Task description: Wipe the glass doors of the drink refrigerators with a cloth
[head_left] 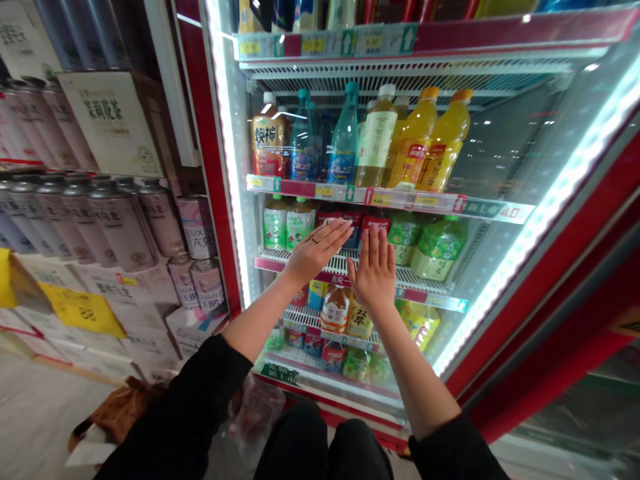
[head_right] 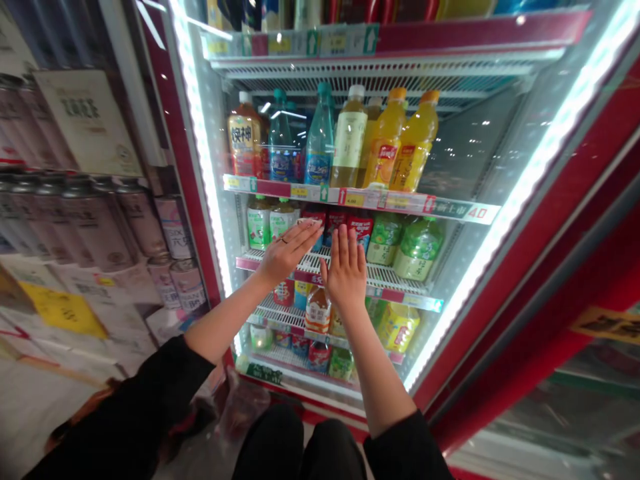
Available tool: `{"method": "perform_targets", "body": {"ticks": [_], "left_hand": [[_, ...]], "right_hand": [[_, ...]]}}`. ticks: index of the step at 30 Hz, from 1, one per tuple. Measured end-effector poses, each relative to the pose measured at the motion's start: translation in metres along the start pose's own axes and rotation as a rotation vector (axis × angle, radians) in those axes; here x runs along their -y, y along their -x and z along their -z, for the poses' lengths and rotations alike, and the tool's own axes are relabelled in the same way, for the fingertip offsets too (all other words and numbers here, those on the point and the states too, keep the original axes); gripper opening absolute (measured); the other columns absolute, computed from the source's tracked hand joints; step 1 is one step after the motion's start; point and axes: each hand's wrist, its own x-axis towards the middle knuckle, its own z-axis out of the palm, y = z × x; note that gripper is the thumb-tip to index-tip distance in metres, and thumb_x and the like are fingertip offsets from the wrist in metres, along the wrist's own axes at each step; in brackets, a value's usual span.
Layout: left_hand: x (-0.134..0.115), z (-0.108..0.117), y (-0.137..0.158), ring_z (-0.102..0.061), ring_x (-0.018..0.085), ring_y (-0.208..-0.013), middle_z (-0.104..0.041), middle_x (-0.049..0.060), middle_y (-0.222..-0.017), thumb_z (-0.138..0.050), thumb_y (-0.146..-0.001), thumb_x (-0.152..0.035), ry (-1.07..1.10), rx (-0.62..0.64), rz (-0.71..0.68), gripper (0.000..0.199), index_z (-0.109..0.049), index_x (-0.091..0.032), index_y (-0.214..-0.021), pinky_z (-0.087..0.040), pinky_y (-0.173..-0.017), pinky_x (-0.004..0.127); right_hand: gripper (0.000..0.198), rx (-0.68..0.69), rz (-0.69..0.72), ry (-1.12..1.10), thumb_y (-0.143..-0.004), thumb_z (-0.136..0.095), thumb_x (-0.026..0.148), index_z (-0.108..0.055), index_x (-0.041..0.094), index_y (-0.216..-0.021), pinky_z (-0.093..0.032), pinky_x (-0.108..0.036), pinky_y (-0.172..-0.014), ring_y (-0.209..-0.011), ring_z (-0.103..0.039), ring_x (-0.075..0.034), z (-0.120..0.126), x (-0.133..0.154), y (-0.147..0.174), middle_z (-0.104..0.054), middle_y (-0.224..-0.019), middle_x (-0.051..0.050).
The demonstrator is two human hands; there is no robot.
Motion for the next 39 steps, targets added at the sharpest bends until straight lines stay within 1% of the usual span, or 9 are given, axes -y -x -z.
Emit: {"method": "perform_targets", "body": {"ticks": [3, 7, 11, 15, 19, 24, 28, 33, 39], "left_hand": [[0.022, 0.01, 0.004, -0.038, 0.02, -0.167, -0.043, -0.001, -0.179, -0.04, -0.114, -0.008, -0.022, -0.069, 0.113, 0.083, 0.001, -0.038, -0.179, -0.042, -0.14, 0.045], [0.008, 0.004, 0.03, -0.036, 0.022, -0.168, -0.042, 0.002, -0.18, -0.038, -0.112, -0.005, -0.025, -0.227, 0.304, 0.082, -0.004, -0.036, -0.18, -0.044, -0.139, 0.051], [-0.007, 0.004, 0.04, -0.038, 0.019, -0.167, -0.052, 0.005, -0.174, -0.036, -0.112, -0.005, -0.033, -0.103, 0.195, 0.079, -0.002, -0.029, -0.18, -0.044, -0.139, 0.047], [0.019, 0.018, 0.02, -0.039, 0.017, -0.166, -0.049, 0.001, -0.176, -0.035, -0.114, -0.006, -0.018, -0.011, 0.075, 0.081, 0.004, -0.032, -0.179, -0.043, -0.139, 0.043], [0.045, 0.02, 0.014, -0.039, 0.019, -0.167, -0.049, 0.001, -0.176, -0.036, -0.114, -0.008, -0.03, -0.145, 0.204, 0.082, 0.004, -0.039, -0.179, -0.045, -0.139, 0.048], [0.027, 0.007, 0.047, -0.036, 0.021, -0.168, -0.045, 0.003, -0.179, -0.039, -0.112, -0.007, -0.031, -0.247, 0.377, 0.083, -0.001, -0.037, -0.18, -0.045, -0.138, 0.05], [0.018, 0.011, 0.062, -0.036, 0.02, -0.168, -0.047, 0.004, -0.177, -0.038, -0.112, -0.005, -0.034, -0.14, 0.303, 0.083, 0.001, -0.032, -0.18, -0.044, -0.139, 0.047], [0.061, 0.031, 0.045, -0.042, 0.019, -0.165, -0.049, -0.001, -0.176, -0.037, -0.113, -0.007, -0.01, -0.009, 0.128, 0.084, 0.003, -0.039, -0.179, -0.045, -0.138, 0.045], [0.092, 0.031, 0.054, -0.034, 0.021, -0.169, -0.041, 0.001, -0.181, -0.042, -0.114, -0.011, -0.052, -0.345, 0.374, 0.077, -0.011, -0.038, -0.18, -0.043, -0.138, 0.047]], "right_hand": [[0.08, -0.013, 0.0, 0.013, -0.116, -0.035, 0.043, 0.007, 0.017, -0.18, -0.025, -0.059, -0.14, -0.175, -0.019, -0.034, -0.002, 0.0, 0.002, -0.009, -0.19, -0.013], [0.081, -0.046, -0.048, 0.017, -0.117, -0.032, 0.047, 0.01, 0.017, -0.179, -0.023, -0.065, -0.139, -0.176, -0.015, -0.035, -0.006, 0.01, 0.002, -0.007, -0.19, -0.014], [0.085, -0.091, -0.116, -0.009, -0.116, -0.032, 0.05, 0.015, 0.015, -0.178, -0.021, -0.07, -0.138, -0.177, -0.009, -0.039, -0.013, 0.026, 0.001, 0.001, -0.19, -0.016], [0.087, -0.077, -0.078, -0.055, -0.116, -0.034, 0.047, 0.019, 0.015, -0.177, -0.025, -0.065, -0.138, -0.177, -0.01, -0.037, -0.018, 0.039, 0.002, 0.006, -0.19, -0.017], [0.085, 0.018, 0.102, -0.088, -0.116, -0.036, 0.041, 0.018, 0.019, -0.178, -0.029, -0.058, -0.139, -0.176, -0.019, -0.032, -0.017, 0.054, -0.003, -0.005, -0.191, -0.013], [0.082, 0.075, 0.114, -0.085, -0.115, -0.035, 0.04, 0.012, 0.018, -0.179, -0.026, -0.055, -0.141, -0.175, -0.021, -0.029, -0.018, 0.071, -0.016, -0.011, -0.19, -0.012], [0.08, 0.021, 0.082, -0.038, -0.115, -0.036, 0.038, 0.006, 0.015, -0.18, -0.023, -0.055, -0.141, -0.175, -0.021, -0.03, -0.028, 0.078, -0.02, -0.014, -0.189, -0.014], [0.081, -0.022, 0.061, -0.03, -0.116, -0.037, 0.042, 0.003, 0.014, -0.18, -0.023, -0.054, -0.141, -0.176, -0.019, -0.028, -0.033, 0.082, -0.016, -0.014, -0.189, -0.015], [0.077, 0.002, 0.127, -0.059, -0.115, -0.036, 0.035, 0.002, 0.018, -0.18, -0.028, -0.053, -0.14, -0.174, -0.026, -0.027, -0.022, 0.091, -0.023, -0.02, -0.188, -0.011]]}}
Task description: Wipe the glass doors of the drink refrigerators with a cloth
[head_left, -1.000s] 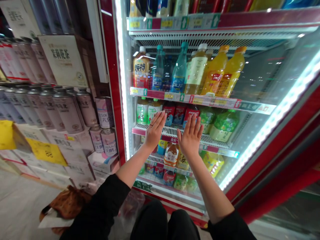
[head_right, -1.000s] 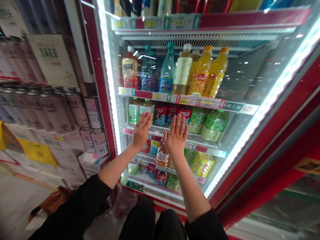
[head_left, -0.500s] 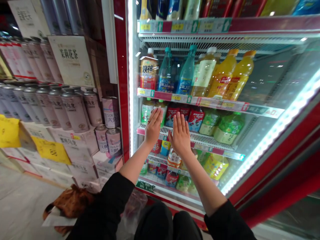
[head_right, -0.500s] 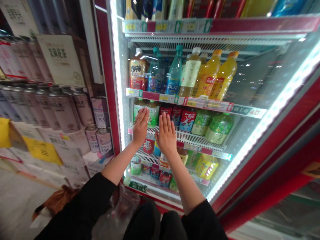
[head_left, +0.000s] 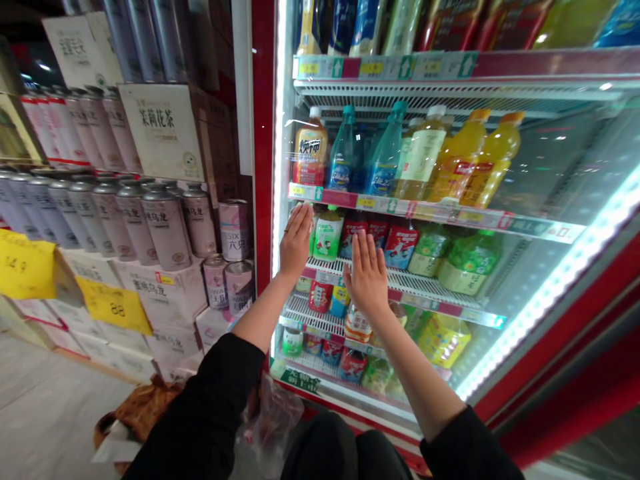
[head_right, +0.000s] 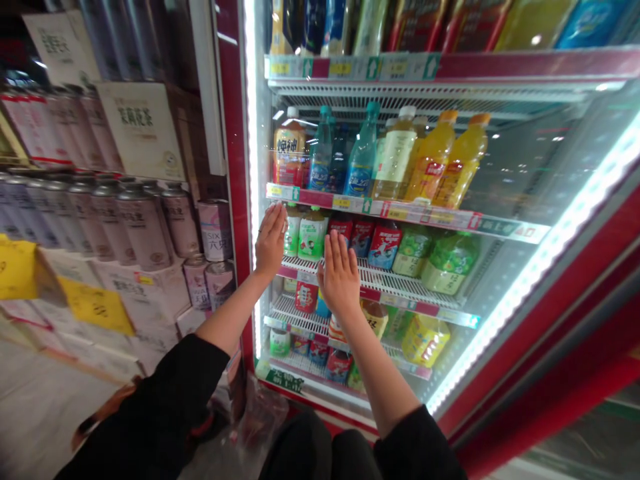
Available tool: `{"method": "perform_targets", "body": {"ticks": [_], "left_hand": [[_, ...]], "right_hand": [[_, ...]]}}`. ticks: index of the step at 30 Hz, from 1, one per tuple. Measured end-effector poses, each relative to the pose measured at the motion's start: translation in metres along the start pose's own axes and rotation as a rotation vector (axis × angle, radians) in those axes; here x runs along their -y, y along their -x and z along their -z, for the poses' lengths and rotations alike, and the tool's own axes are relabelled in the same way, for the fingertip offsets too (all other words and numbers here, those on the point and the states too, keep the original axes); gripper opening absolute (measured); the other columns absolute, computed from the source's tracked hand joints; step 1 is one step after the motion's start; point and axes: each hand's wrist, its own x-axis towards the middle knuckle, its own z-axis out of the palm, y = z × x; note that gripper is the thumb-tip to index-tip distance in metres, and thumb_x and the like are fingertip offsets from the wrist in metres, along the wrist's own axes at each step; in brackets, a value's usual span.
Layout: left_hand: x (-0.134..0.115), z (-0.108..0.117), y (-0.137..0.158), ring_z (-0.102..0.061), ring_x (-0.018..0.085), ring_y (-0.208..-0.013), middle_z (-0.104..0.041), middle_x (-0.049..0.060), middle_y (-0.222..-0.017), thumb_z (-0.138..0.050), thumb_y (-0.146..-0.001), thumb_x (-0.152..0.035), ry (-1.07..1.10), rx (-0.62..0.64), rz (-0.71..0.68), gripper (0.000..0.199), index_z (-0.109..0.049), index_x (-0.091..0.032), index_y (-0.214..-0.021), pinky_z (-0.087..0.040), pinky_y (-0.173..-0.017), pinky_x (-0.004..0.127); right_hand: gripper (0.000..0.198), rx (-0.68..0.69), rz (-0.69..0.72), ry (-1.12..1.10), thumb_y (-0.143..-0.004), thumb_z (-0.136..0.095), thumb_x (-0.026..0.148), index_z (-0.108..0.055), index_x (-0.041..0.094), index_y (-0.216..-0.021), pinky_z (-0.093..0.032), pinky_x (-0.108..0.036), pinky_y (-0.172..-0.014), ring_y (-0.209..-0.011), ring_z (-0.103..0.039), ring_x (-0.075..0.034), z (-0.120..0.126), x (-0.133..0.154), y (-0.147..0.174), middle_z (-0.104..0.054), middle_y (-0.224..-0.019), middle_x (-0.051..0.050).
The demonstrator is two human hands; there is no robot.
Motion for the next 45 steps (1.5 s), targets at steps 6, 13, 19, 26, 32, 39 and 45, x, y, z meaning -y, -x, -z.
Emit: {"method": "perform_targets", "body": {"ticks": [6, 13, 19, 26, 32, 39, 45], "left_hand": [[-0.011, 0.016, 0.042, -0.038, 0.02, -0.167, -0.05, 0.006, -0.176, -0.043, -0.112, -0.006, -0.073, 0.041, 0.015, 0.078, -0.014, -0.03, -0.18, -0.047, -0.137, 0.046], [0.029, 0.032, -0.009, -0.041, 0.017, -0.166, -0.056, 0.002, -0.171, -0.04, -0.113, -0.006, -0.059, 0.248, -0.308, 0.079, -0.007, -0.034, -0.18, -0.048, -0.136, 0.041], [0.054, 0.035, 0.016, -0.037, 0.019, -0.168, -0.044, 0.005, -0.179, -0.044, -0.115, -0.011, -0.102, -0.062, 0.016, 0.071, -0.021, -0.032, -0.179, -0.042, -0.139, 0.043], [0.036, 0.053, 0.031, -0.036, 0.018, -0.168, -0.051, 0.004, -0.174, -0.045, -0.111, -0.004, -0.143, 0.285, -0.239, 0.083, -0.006, -0.029, -0.18, -0.04, -0.14, 0.038], [0.07, 0.045, -0.018, -0.035, 0.021, -0.168, -0.043, -0.001, -0.18, -0.038, -0.116, -0.011, -0.139, 0.287, -0.127, 0.075, -0.009, -0.037, -0.18, -0.039, -0.141, 0.044], [0.064, 0.048, 0.035, -0.035, 0.021, -0.169, -0.044, 0.006, -0.179, -0.036, -0.118, -0.017, -0.19, 0.098, 0.13, 0.07, -0.011, -0.034, -0.181, -0.04, -0.141, 0.047], [0.074, 0.052, 0.017, -0.035, 0.019, -0.168, -0.052, 0.002, -0.175, -0.037, -0.116, -0.014, -0.153, 0.269, -0.072, 0.069, -0.02, -0.032, -0.18, -0.034, -0.143, 0.042]], "right_hand": [[0.072, 0.061, 0.122, -0.052, -0.115, -0.036, 0.036, -0.011, 0.016, -0.18, -0.028, -0.049, -0.141, -0.173, -0.028, -0.025, -0.006, 0.02, -0.031, -0.027, -0.186, -0.009], [0.075, 0.022, 0.094, -0.029, -0.116, -0.037, 0.041, -0.008, 0.015, -0.18, -0.025, -0.05, -0.141, -0.173, -0.027, -0.026, -0.022, 0.028, -0.033, -0.024, -0.187, -0.012], [0.074, 0.007, 0.098, 0.014, -0.116, -0.037, 0.04, -0.009, 0.014, -0.179, -0.027, -0.049, -0.141, -0.173, -0.03, -0.027, -0.021, 0.027, -0.031, -0.025, -0.186, -0.013], [0.075, -0.06, 0.111, 0.023, -0.117, -0.038, 0.034, 0.0, 0.015, -0.179, -0.026, -0.051, -0.141, -0.171, -0.033, -0.028, -0.027, 0.027, -0.031, -0.026, -0.185, -0.013], [0.077, -0.065, 0.105, -0.018, -0.117, -0.038, 0.037, 0.002, 0.017, -0.179, -0.026, -0.054, -0.141, -0.171, -0.033, -0.031, -0.026, 0.027, -0.031, -0.023, -0.185, -0.012], [0.078, -0.056, 0.115, 0.0, -0.116, -0.039, 0.032, 0.005, 0.017, -0.178, -0.029, -0.055, -0.14, -0.17, -0.035, -0.032, -0.024, 0.027, -0.031, -0.022, -0.185, -0.013], [0.08, -0.068, 0.119, -0.018, -0.116, -0.042, 0.039, 0.003, 0.018, -0.179, -0.031, -0.053, -0.139, -0.17, -0.036, -0.032, -0.022, 0.027, -0.031, -0.025, -0.185, -0.012]]}}
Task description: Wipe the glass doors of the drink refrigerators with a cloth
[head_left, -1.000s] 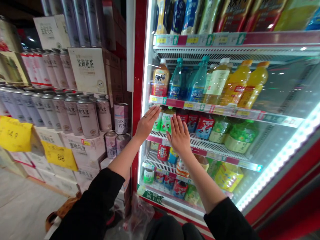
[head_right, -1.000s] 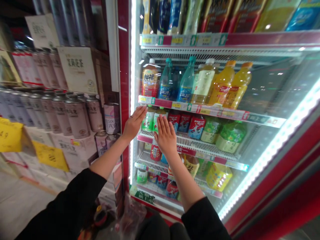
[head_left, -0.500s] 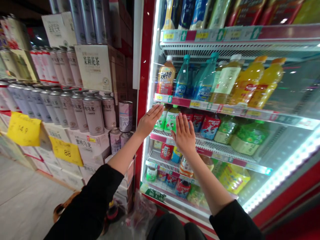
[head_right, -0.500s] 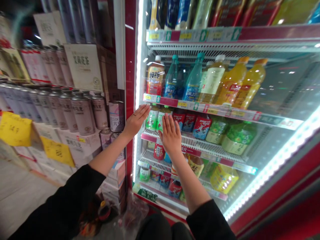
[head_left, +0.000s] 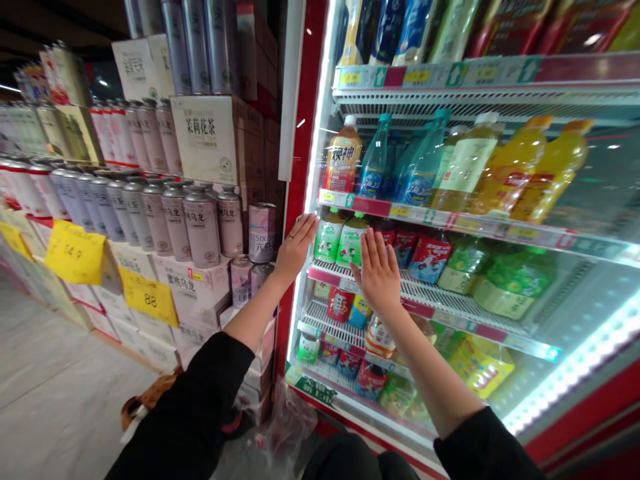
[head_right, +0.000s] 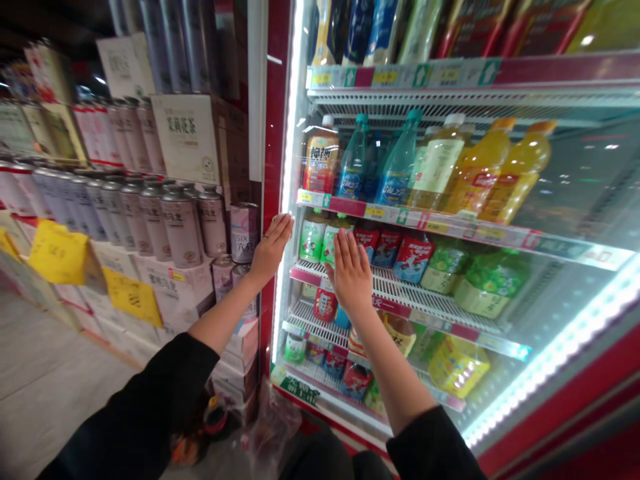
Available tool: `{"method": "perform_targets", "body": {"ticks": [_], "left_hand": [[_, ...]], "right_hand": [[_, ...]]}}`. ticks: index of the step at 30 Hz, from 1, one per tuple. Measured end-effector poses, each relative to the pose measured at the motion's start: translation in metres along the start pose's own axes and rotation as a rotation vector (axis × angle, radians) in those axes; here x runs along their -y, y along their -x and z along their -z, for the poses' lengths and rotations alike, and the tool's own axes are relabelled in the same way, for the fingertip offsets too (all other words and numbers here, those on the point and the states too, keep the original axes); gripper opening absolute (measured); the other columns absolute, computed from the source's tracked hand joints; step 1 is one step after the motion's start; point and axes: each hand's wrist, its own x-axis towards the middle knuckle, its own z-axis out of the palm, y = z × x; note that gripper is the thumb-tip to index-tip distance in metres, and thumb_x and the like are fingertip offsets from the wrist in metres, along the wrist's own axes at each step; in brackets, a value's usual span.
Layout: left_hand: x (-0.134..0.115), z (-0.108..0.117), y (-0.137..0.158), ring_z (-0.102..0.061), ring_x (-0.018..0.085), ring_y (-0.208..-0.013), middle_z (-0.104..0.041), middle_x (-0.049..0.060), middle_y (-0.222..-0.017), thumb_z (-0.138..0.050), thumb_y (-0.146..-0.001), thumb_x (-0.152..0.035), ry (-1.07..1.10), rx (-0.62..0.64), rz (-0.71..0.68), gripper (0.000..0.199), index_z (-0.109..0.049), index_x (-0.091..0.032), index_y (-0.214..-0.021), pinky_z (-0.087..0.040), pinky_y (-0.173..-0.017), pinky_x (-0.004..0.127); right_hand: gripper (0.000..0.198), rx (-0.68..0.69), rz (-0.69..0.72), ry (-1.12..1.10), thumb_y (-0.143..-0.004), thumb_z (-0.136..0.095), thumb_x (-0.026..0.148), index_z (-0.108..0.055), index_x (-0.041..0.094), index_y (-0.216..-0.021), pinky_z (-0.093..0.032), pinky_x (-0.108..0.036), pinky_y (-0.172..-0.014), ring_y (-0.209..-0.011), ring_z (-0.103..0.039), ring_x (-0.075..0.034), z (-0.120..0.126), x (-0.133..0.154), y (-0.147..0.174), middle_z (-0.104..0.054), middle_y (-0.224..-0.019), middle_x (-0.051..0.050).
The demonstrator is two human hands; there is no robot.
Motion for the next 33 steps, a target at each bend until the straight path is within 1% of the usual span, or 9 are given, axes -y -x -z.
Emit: {"method": "perform_targets", "body": {"ticks": [3, 6, 9, 13, 16, 21, 25, 29, 33], "left_hand": [[0.022, 0.006, -0.025, -0.034, 0.018, -0.169, -0.05, 0.0, -0.176, -0.037, -0.117, -0.016, 0.07, 0.016, 0.006, 0.064, -0.028, -0.034, -0.178, -0.031, -0.144, 0.043], [0.029, 0.007, -0.022, -0.033, 0.018, -0.17, -0.045, 0.0, -0.179, -0.036, -0.117, -0.016, 0.118, -0.068, 0.118, 0.064, -0.031, -0.035, -0.177, -0.032, -0.143, 0.046], [0.016, 0.004, 0.012, -0.032, 0.019, -0.17, -0.04, 0.001, -0.182, -0.033, -0.115, -0.014, 0.129, -0.157, 0.252, 0.066, -0.029, -0.036, -0.177, -0.034, -0.142, 0.048], [-0.007, 0.001, 0.049, -0.035, 0.021, -0.169, -0.046, 0.005, -0.179, -0.036, -0.115, -0.015, 0.136, -0.071, 0.265, 0.064, -0.033, -0.032, -0.177, -0.035, -0.141, 0.049], [-0.004, 0.001, 0.041, -0.037, 0.02, -0.169, -0.052, 0.005, -0.175, -0.037, -0.116, -0.018, 0.16, -0.03, 0.22, 0.06, -0.04, -0.03, -0.174, -0.035, -0.142, 0.046], [0.012, 0.002, 0.015, -0.031, 0.019, -0.171, -0.043, 0.002, -0.181, -0.035, -0.114, -0.016, 0.189, -0.091, 0.293, 0.063, -0.037, -0.033, -0.175, -0.026, -0.145, 0.047], [-0.009, -0.002, 0.033, -0.03, 0.019, -0.172, -0.04, 0.005, -0.182, -0.034, -0.115, -0.017, 0.145, -0.106, 0.354, 0.063, -0.031, -0.029, -0.177, -0.026, -0.145, 0.048], [-0.031, -0.004, 0.044, -0.027, 0.02, -0.172, -0.042, 0.005, -0.181, -0.034, -0.115, -0.015, 0.118, -0.018, 0.242, 0.066, -0.025, -0.03, -0.179, -0.029, -0.144, 0.047], [-0.02, -0.001, 0.021, -0.028, 0.019, -0.172, -0.046, 0.003, -0.179, -0.034, -0.114, -0.015, 0.147, 0.084, 0.108, 0.066, -0.029, -0.031, -0.178, -0.028, -0.144, 0.046]], "right_hand": [[0.079, -0.002, 0.005, 0.008, -0.116, -0.042, 0.037, 0.002, 0.018, -0.179, -0.031, -0.053, -0.139, -0.17, -0.036, -0.031, 0.0, -0.001, 0.001, -0.025, -0.185, -0.012], [0.079, 0.003, 0.006, 0.024, -0.116, -0.042, 0.035, 0.002, 0.018, -0.179, -0.03, -0.052, -0.139, -0.17, -0.035, -0.03, 0.0, -0.002, 0.001, -0.024, -0.185, -0.012], [0.079, 0.031, 0.002, 0.016, -0.116, -0.041, 0.037, 0.003, 0.017, -0.178, -0.029, -0.052, -0.14, -0.171, -0.033, -0.03, -0.001, -0.003, 0.001, -0.023, -0.186, -0.012], [0.078, 0.063, -0.019, -0.005, -0.116, -0.038, 0.038, 0.003, 0.016, -0.178, -0.027, -0.055, -0.14, -0.172, -0.03, -0.031, -0.001, -0.001, 0.001, -0.022, -0.186, -0.013], [0.077, 0.063, -0.027, -0.004, -0.116, -0.038, 0.037, 0.002, 0.016, -0.178, -0.026, -0.056, -0.141, -0.173, -0.028, -0.031, -0.001, 0.0, 0.0, -0.021, -0.186, -0.013], [0.078, 0.05, -0.022, -0.003, -0.116, -0.039, 0.038, -0.002, 0.014, -0.179, -0.025, -0.056, -0.142, -0.174, -0.026, -0.031, -0.003, 0.001, 0.001, -0.021, -0.186, -0.014], [0.078, 0.058, -0.013, -0.012, -0.115, -0.039, 0.037, -0.001, 0.014, -0.179, -0.023, -0.055, -0.143, -0.174, -0.025, -0.03, -0.003, 0.0, 0.0, -0.02, -0.186, -0.013], [0.079, 0.092, -0.014, -0.054, -0.114, -0.038, 0.033, 0.003, 0.014, -0.179, -0.021, -0.057, -0.144, -0.175, -0.022, -0.031, 0.0, 0.0, -0.001, -0.016, -0.187, -0.011], [0.078, 0.106, -0.004, -0.068, -0.115, -0.036, 0.034, 0.006, 0.015, -0.178, -0.021, -0.057, -0.144, -0.174, -0.023, -0.031, 0.002, 0.0, -0.003, -0.017, -0.186, -0.011]]}}
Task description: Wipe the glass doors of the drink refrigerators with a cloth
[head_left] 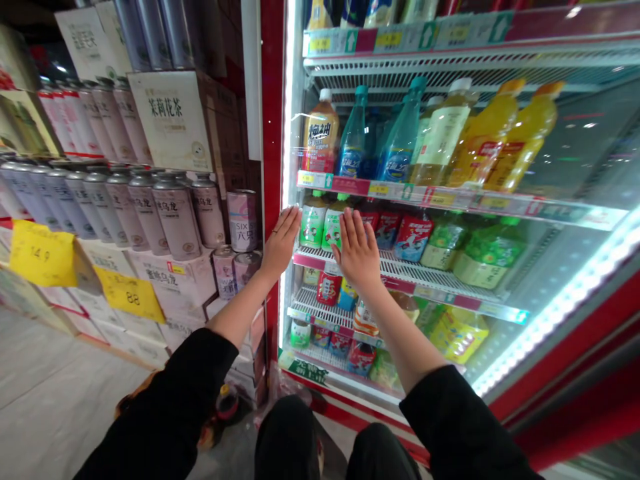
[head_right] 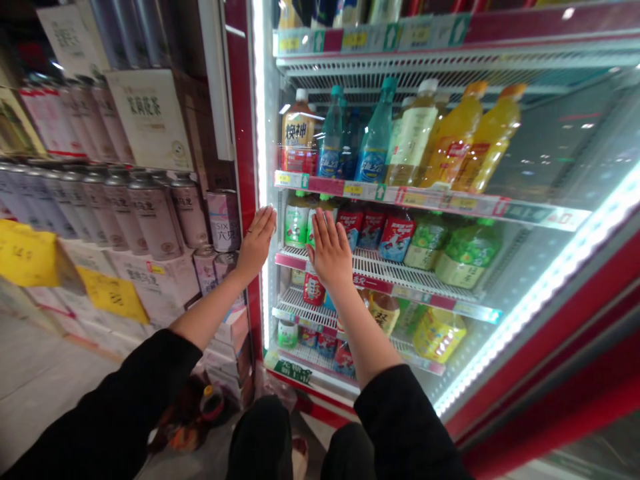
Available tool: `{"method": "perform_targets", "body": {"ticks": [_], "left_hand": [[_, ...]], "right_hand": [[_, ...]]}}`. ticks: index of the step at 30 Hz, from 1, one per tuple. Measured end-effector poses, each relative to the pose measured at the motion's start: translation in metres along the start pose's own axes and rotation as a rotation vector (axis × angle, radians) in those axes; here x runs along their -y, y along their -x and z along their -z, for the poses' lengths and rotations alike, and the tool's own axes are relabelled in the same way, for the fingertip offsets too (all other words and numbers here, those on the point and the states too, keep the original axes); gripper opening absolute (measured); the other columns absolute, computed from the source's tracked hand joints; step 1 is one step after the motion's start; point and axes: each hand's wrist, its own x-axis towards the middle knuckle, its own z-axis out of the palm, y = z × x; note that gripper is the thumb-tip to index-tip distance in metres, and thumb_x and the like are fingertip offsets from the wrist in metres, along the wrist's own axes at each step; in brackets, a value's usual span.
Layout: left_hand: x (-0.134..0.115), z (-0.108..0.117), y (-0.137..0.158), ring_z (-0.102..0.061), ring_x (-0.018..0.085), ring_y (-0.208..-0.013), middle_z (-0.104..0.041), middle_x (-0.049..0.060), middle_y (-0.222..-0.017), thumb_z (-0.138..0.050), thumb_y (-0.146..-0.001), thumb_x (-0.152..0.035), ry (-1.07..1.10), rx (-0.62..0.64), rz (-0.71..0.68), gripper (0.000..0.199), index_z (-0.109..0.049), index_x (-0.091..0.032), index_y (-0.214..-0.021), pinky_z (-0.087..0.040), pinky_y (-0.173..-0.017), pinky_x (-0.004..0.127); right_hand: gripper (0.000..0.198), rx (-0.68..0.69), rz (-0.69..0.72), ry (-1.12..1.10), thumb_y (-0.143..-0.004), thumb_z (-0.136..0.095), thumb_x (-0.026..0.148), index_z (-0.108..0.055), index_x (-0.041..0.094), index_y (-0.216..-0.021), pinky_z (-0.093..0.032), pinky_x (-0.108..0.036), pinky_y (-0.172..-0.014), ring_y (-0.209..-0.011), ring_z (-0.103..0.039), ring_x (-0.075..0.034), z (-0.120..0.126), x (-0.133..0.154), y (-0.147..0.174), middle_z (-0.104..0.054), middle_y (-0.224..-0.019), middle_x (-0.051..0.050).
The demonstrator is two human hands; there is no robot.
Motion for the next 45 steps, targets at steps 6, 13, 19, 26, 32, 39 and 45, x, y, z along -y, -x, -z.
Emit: {"method": "perform_targets", "body": {"ticks": [6, 13, 19, 26, 32, 39, 45], "left_hand": [[0.007, -0.003, 0.006, -0.028, 0.021, -0.172, -0.038, 0.006, -0.183, -0.033, -0.118, -0.025, 0.061, -0.214, 0.236, 0.059, -0.035, -0.029, -0.176, -0.026, -0.144, 0.048], [-0.021, -0.016, 0.007, -0.032, 0.022, -0.17, -0.045, 0.004, -0.179, -0.035, -0.114, -0.014, -0.03, -0.09, 0.015, 0.07, -0.021, -0.035, -0.18, -0.034, -0.142, 0.05], [-0.015, -0.012, -0.03, -0.03, 0.022, -0.171, -0.039, 0.0, -0.182, -0.034, -0.115, -0.015, 0.015, -0.151, 0.089, 0.069, -0.023, -0.038, -0.179, -0.03, -0.144, 0.051], [-0.056, -0.032, 0.006, -0.028, 0.022, -0.171, -0.038, 0.002, -0.182, -0.036, -0.114, -0.012, -0.012, -0.119, 0.028, 0.077, -0.008, -0.037, -0.181, -0.035, -0.142, 0.052], [-0.06, -0.031, -0.036, -0.029, 0.019, -0.171, -0.038, -0.005, -0.182, -0.033, -0.113, -0.009, 0.027, -0.044, -0.097, 0.08, -0.006, -0.044, -0.179, -0.034, -0.143, 0.047], [-0.09, -0.048, 0.013, -0.022, 0.025, -0.172, -0.026, 0.006, -0.186, -0.034, -0.109, -0.003, -0.011, -0.109, 0.054, 0.087, 0.005, -0.033, -0.18, -0.035, -0.142, 0.053], [-0.087, -0.042, -0.003, -0.024, 0.02, -0.172, -0.029, -0.001, -0.186, -0.031, -0.105, 0.0, -0.005, -0.001, -0.066, 0.091, 0.004, -0.037, -0.18, -0.032, -0.143, 0.049]], "right_hand": [[0.077, 0.022, 0.009, 0.033, -0.117, -0.032, 0.039, 0.009, 0.014, -0.177, -0.024, -0.055, -0.143, -0.174, -0.025, -0.029, 0.001, 0.0, -0.001, -0.017, -0.186, -0.011], [0.076, -0.014, 0.024, 0.03, -0.117, -0.033, 0.038, 0.007, 0.013, -0.177, -0.027, -0.054, -0.143, -0.173, -0.026, -0.028, -0.001, -0.001, -0.001, -0.017, -0.186, -0.012], [0.076, 0.019, 0.08, 0.008, -0.116, -0.036, 0.035, 0.003, 0.014, -0.178, -0.028, -0.054, -0.142, -0.173, -0.026, -0.028, 0.004, -0.007, 0.004, -0.019, -0.185, -0.01], [0.078, 0.171, 0.227, 0.031, -0.113, -0.044, 0.032, -0.007, 0.02, -0.181, -0.032, -0.045, -0.141, -0.172, -0.03, -0.023, 0.031, -0.046, 0.048, -0.022, -0.185, -0.003], [0.079, 0.132, 0.208, 0.089, -0.113, -0.046, 0.034, -0.007, 0.02, -0.181, -0.033, -0.046, -0.14, -0.171, -0.034, -0.024, 0.042, -0.074, 0.078, -0.022, -0.185, -0.004], [0.074, 0.009, 0.06, 0.092, -0.114, -0.04, 0.037, -0.011, 0.021, -0.181, -0.03, -0.051, -0.14, -0.168, -0.039, -0.027, 0.023, -0.065, 0.097, -0.033, -0.182, -0.008], [0.077, 0.037, 0.102, 0.082, -0.111, -0.041, 0.034, -0.014, 0.016, -0.181, -0.026, -0.051, -0.141, -0.172, -0.03, -0.026, 0.021, -0.069, 0.098, -0.028, -0.185, -0.01]]}}
